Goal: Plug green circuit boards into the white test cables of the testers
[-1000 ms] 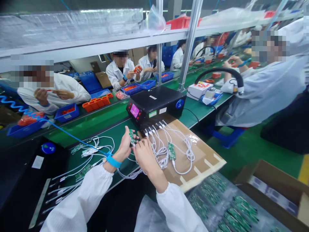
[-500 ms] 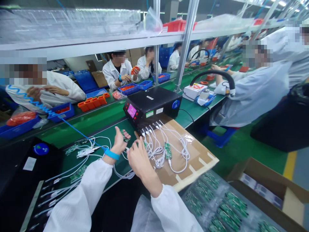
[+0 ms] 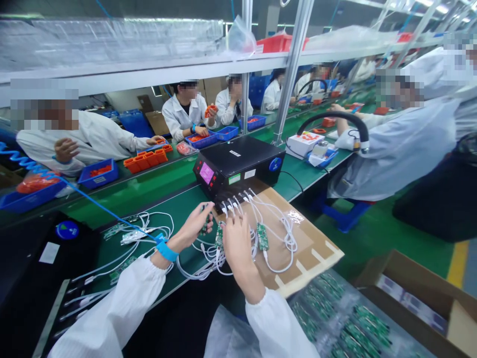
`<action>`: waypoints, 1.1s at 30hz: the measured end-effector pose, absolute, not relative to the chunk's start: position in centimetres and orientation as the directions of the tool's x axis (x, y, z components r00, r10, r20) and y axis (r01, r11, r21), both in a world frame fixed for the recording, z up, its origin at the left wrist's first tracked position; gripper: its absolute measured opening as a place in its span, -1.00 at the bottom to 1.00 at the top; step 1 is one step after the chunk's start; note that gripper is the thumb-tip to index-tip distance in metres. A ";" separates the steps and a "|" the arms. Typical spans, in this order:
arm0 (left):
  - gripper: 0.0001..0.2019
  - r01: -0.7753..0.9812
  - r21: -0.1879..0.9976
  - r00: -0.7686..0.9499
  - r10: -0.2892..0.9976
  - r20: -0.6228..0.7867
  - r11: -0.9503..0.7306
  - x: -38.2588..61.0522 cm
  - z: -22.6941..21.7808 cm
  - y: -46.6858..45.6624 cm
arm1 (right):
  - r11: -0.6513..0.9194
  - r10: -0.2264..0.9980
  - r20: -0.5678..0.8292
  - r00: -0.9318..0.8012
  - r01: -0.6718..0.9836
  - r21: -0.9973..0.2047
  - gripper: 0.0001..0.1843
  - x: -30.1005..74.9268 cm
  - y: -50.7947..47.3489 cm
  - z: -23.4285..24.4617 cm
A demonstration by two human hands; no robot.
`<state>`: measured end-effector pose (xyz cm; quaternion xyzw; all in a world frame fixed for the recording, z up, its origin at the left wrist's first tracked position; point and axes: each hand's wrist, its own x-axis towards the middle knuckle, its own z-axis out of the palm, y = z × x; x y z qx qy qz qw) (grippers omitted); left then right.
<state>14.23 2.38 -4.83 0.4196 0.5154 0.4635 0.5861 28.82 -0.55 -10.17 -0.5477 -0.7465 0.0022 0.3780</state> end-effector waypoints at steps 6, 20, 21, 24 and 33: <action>-0.61 0.235 0.972 0.146 0.989 -0.038 0.002 15.3 -6.4 1.6 | 0.300 0.930 0.366 -0.016 0.608 -0.735 -0.73 30.8 -0.2 -8.8; -0.42 0.053 0.997 0.054 0.997 0.051 -0.053 17.6 -6.8 2.1 | 0.249 0.961 0.231 -0.151 0.115 -0.962 -0.62 31.0 -1.9 -5.6; -0.40 0.017 1.000 -0.019 1.000 0.007 -0.006 17.4 -6.9 2.3 | 0.307 0.946 0.284 -0.156 0.155 -0.939 -0.61 30.8 -2.3 -5.3; -0.38 -0.091 0.995 -0.087 0.995 -0.051 0.043 17.1 -6.5 2.4 | 0.360 0.932 0.349 -0.097 0.358 -0.861 -0.57 30.1 -3.3 -5.0; -0.35 -0.349 0.933 -0.125 0.982 -0.143 0.091 17.6 -5.5 1.8 | 0.511 0.849 0.419 -0.322 0.703 -0.494 -0.67 29.0 -2.9 -9.1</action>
